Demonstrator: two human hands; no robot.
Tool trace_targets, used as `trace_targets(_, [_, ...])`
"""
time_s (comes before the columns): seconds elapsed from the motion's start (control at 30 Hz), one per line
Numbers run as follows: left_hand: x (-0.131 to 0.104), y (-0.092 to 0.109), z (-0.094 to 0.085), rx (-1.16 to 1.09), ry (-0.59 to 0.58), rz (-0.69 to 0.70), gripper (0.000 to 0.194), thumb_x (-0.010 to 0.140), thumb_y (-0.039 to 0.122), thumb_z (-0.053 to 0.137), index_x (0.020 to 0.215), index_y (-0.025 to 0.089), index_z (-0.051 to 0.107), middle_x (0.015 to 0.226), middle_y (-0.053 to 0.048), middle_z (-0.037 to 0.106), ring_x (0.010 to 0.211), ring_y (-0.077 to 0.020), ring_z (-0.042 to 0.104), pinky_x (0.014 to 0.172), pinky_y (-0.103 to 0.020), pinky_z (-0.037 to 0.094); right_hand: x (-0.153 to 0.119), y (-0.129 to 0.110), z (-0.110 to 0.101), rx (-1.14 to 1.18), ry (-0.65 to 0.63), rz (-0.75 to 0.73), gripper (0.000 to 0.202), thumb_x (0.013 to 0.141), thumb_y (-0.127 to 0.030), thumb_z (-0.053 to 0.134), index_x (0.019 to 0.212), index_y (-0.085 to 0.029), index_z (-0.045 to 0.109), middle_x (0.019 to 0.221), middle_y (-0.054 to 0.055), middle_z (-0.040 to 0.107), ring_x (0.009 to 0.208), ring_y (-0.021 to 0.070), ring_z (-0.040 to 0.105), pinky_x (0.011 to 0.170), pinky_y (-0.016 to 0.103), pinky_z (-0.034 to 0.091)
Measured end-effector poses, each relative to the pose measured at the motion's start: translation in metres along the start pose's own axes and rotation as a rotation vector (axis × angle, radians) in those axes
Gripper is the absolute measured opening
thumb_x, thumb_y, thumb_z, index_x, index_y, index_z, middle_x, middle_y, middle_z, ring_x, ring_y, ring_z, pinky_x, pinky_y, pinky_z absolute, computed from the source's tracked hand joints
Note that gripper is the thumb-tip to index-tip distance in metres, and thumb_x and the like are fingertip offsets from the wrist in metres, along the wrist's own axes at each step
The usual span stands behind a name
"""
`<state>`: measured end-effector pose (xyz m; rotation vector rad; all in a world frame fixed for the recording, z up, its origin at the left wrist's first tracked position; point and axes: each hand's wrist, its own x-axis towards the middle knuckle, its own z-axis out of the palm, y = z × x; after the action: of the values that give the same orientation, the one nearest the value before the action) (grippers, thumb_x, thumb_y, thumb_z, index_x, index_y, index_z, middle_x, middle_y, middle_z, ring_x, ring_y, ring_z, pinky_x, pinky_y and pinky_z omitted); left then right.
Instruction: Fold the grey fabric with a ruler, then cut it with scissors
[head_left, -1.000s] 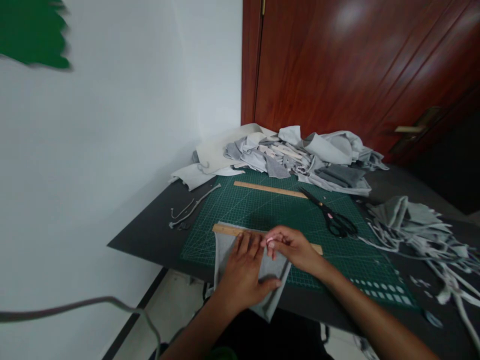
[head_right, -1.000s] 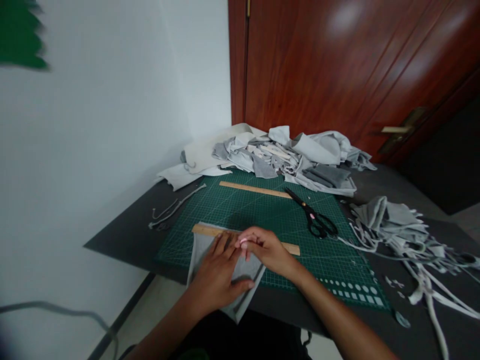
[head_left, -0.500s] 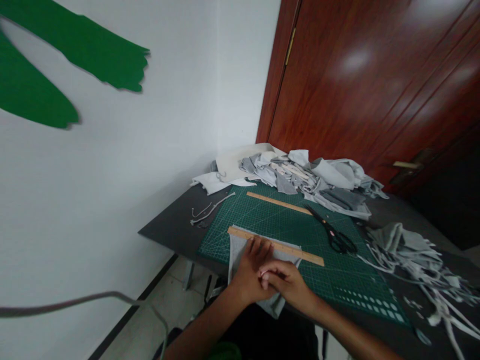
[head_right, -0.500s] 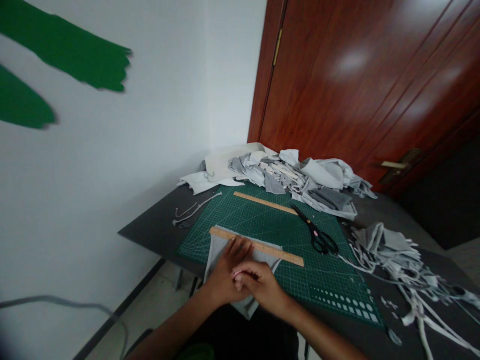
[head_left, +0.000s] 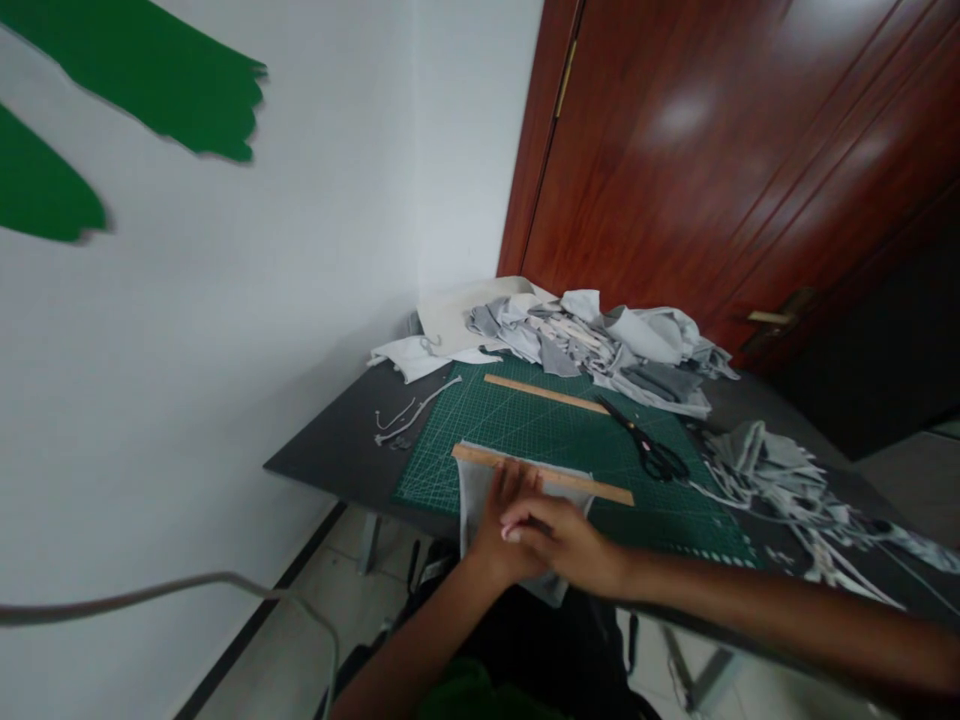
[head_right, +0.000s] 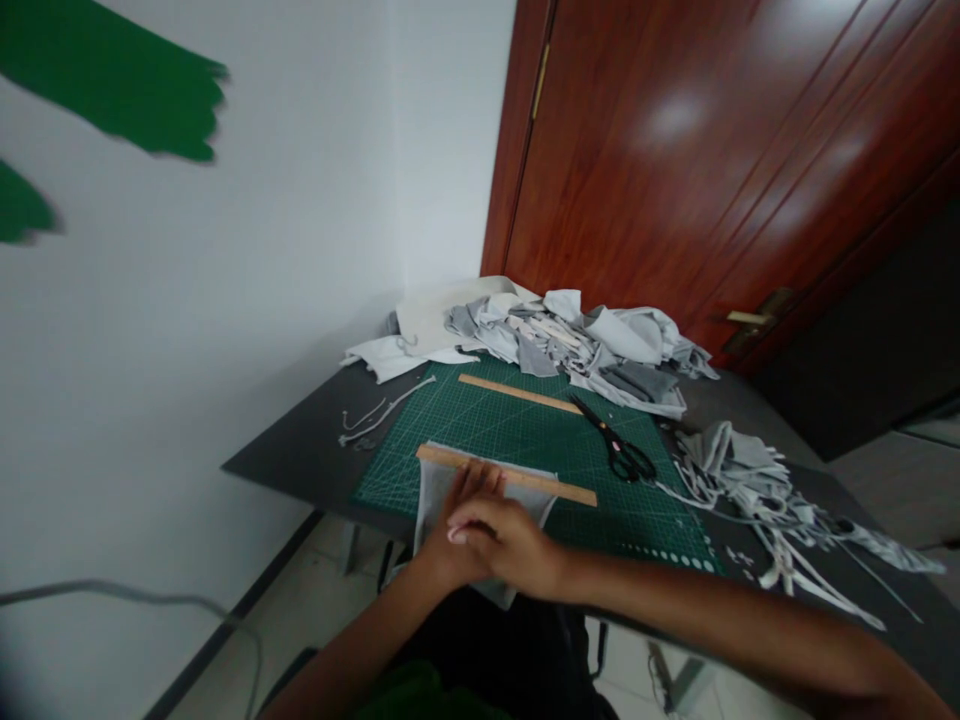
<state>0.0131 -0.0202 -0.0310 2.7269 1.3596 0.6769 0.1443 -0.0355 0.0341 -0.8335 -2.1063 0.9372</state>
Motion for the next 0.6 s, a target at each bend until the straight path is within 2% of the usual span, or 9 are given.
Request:
trace_targets(0.07, [-0.002,-0.002,0.004,-0.082,0.030,-0.011,0.078,0.088,0.062,0.063,0.151,0.018,0.053,0.155,-0.014,0.055,0.148,-0.0396,0.042,0.124,-0.057,0.032,0.031,0.002,-0.003,-0.111,0.021,0.010,0.011,0.098,-0.017,0.065,0.095,-0.021,0.076,0.094,0.004,0.079,0.090,0.0185,0.074,0.085,0.028,0.057])
trace_targets(0.13, [-0.002,-0.003,0.003,-0.107,0.011,-0.015,0.096,0.076,0.076,0.070,0.150,0.017,0.054,0.152,-0.017,0.057,0.143,-0.0416,0.048,0.121,-0.057,0.036,0.064,0.010,-0.005,-0.144,0.060,0.039,0.012,0.098,-0.016,0.064,0.096,-0.020,0.075,0.097,0.004,0.079,0.091,0.0182,0.073,0.084,0.028,0.056])
trace_targets(0.27, [0.004,-0.002,-0.008,-0.077,-0.059,-0.059,0.112,0.072,0.087,0.066,0.153,0.013,0.050,0.155,-0.021,0.054,0.145,-0.0424,0.045,0.124,-0.060,0.029,0.112,0.039,-0.003,-0.231,0.087,0.095,0.006,0.097,-0.021,0.068,0.095,-0.019,0.073,0.089,0.002,0.077,0.082,0.0167,0.070,0.073,0.025,0.050])
trace_targets(0.33, [0.005,0.000,-0.012,-0.046,-0.088,-0.060,0.114,0.073,0.090,0.063,0.153,0.010,0.049,0.156,-0.022,0.052,0.147,-0.0420,0.042,0.125,-0.059,0.025,0.124,0.052,0.000,-0.282,0.076,0.106,0.007,0.096,-0.019,0.069,0.091,-0.017,0.073,0.086,0.002,0.075,0.080,0.0168,0.068,0.072,0.025,0.047])
trace_targets(0.47, [0.006,0.003,-0.017,-0.020,-0.128,-0.064,0.109,0.075,0.089,0.061,0.149,0.009,0.054,0.154,-0.022,0.054,0.147,-0.0398,0.043,0.125,-0.055,0.026,0.134,0.069,0.008,-0.374,0.032,0.097,0.009,0.096,-0.016,0.068,0.089,-0.017,0.073,0.086,0.002,0.074,0.082,0.0178,0.066,0.074,0.027,0.044])
trace_targets(0.6, [0.006,0.003,-0.019,-0.034,-0.098,-0.060,0.110,0.074,0.088,0.063,0.150,0.010,0.052,0.155,-0.021,0.053,0.148,-0.0409,0.040,0.127,-0.057,0.021,0.143,0.075,0.008,-0.447,0.000,0.070,0.013,0.098,-0.011,0.063,0.093,-0.017,0.073,0.092,0.003,0.074,0.089,0.0181,0.066,0.080,0.027,0.044])
